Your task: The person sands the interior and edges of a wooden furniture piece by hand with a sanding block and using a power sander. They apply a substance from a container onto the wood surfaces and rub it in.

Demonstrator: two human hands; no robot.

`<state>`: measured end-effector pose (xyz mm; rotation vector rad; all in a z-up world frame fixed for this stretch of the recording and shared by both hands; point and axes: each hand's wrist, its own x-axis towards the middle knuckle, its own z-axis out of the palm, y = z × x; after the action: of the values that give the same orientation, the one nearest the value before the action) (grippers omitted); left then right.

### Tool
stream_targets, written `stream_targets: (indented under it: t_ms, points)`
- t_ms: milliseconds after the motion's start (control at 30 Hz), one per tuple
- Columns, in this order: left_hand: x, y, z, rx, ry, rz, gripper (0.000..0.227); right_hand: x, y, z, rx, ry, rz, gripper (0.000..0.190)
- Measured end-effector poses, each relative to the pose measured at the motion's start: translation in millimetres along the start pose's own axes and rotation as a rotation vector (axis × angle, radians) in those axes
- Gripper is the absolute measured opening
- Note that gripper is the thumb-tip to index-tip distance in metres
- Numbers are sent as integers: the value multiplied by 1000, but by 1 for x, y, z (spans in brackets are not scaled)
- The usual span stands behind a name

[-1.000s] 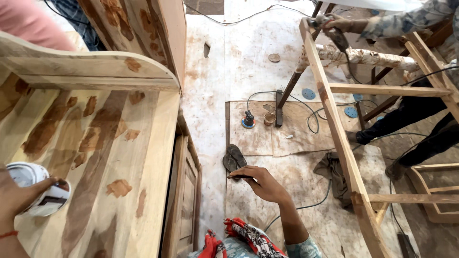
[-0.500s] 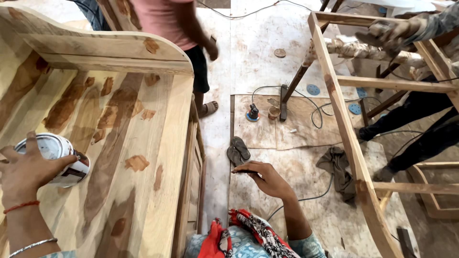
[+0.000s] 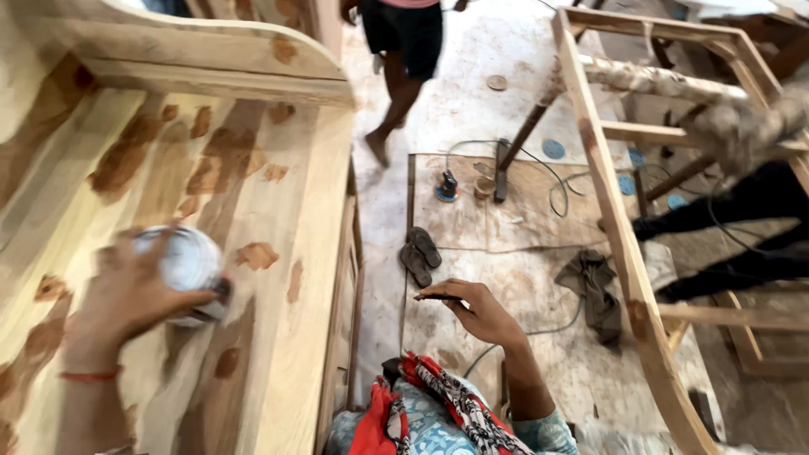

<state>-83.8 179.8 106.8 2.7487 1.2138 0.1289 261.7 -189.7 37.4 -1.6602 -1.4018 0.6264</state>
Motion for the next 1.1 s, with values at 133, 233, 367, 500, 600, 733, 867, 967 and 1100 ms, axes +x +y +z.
stream_targets:
  t_ms: [133,233,367,500,600,733,867,967,1100]
  points:
    - [-33,72,-19,-79,-88,56,124,18,-3,-2,30,-5,-71,49]
    - [-45,103,-30,31,-300,-40,127,35,-4,-3,-4,-27,-24,49]
    - [-53,104,-43,-56,-292,-80,121,61,-3,1,20,-35,-71,44]
    - [-49,92,-55,-282,-299,-33,126,85,-6,5,1,-45,-123,55]
    - [-48,88,-59,-309,-392,-98,130,95,-6,10,37,-80,-60,50]
    - [-44,83,-64,-382,-429,-118,129,101,-2,10,62,-92,4,50]
    - [-47,70,-69,-497,-374,-59,127,112,0,9,44,-77,-172,55]
    - [-48,61,-60,-674,-317,36,119,120,-9,6,77,-84,-289,49]
    - [-49,53,-52,-644,-283,116,121,138,-41,10,131,-180,-293,45]
